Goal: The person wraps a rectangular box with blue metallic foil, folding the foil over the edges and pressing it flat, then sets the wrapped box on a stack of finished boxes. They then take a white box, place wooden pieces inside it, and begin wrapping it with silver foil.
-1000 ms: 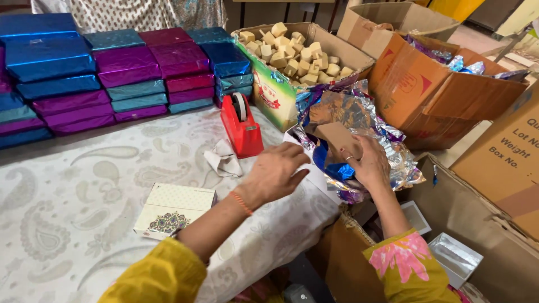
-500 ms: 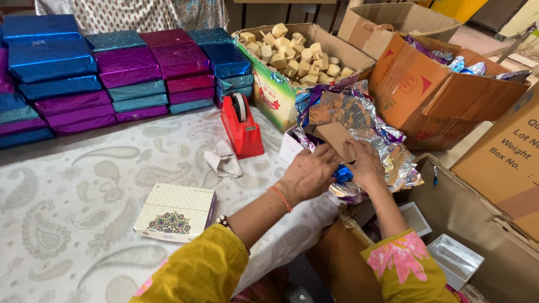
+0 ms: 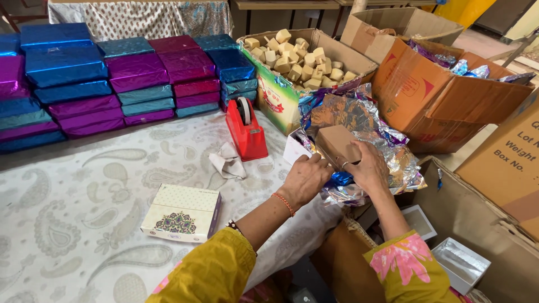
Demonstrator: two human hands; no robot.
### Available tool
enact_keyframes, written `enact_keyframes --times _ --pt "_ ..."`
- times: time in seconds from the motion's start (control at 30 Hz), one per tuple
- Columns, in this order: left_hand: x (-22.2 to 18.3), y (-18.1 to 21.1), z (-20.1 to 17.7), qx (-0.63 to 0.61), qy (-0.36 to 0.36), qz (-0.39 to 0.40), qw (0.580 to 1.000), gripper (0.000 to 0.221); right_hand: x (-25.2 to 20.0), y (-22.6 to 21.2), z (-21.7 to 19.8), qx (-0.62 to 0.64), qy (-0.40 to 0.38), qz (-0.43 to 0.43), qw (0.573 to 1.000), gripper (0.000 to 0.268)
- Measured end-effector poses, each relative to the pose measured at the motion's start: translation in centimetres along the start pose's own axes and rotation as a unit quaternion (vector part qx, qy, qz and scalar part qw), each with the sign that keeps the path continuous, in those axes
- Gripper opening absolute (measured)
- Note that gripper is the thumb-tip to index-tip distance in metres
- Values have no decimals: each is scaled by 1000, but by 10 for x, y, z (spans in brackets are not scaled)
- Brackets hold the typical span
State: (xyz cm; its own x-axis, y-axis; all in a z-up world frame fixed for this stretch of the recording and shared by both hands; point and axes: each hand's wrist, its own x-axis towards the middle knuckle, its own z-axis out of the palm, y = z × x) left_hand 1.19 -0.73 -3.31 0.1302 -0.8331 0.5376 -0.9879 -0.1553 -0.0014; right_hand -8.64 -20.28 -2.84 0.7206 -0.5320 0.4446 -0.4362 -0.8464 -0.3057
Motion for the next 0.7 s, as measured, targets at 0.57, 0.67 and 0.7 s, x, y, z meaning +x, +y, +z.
enact_keyframes --times 0.57,0.67,0.7 --pt "-42 -41 -52 -190 145 -167 956 11 9 32 -12 34 79 72 994 64" --pt "-47 -57 -53 -262 140 -273 915 13 6 30 -13 47 102 85 990 56" --pt "-48 -63 -52 -298 132 -321 889 14 4 30 -14 60 113 94 987 51"
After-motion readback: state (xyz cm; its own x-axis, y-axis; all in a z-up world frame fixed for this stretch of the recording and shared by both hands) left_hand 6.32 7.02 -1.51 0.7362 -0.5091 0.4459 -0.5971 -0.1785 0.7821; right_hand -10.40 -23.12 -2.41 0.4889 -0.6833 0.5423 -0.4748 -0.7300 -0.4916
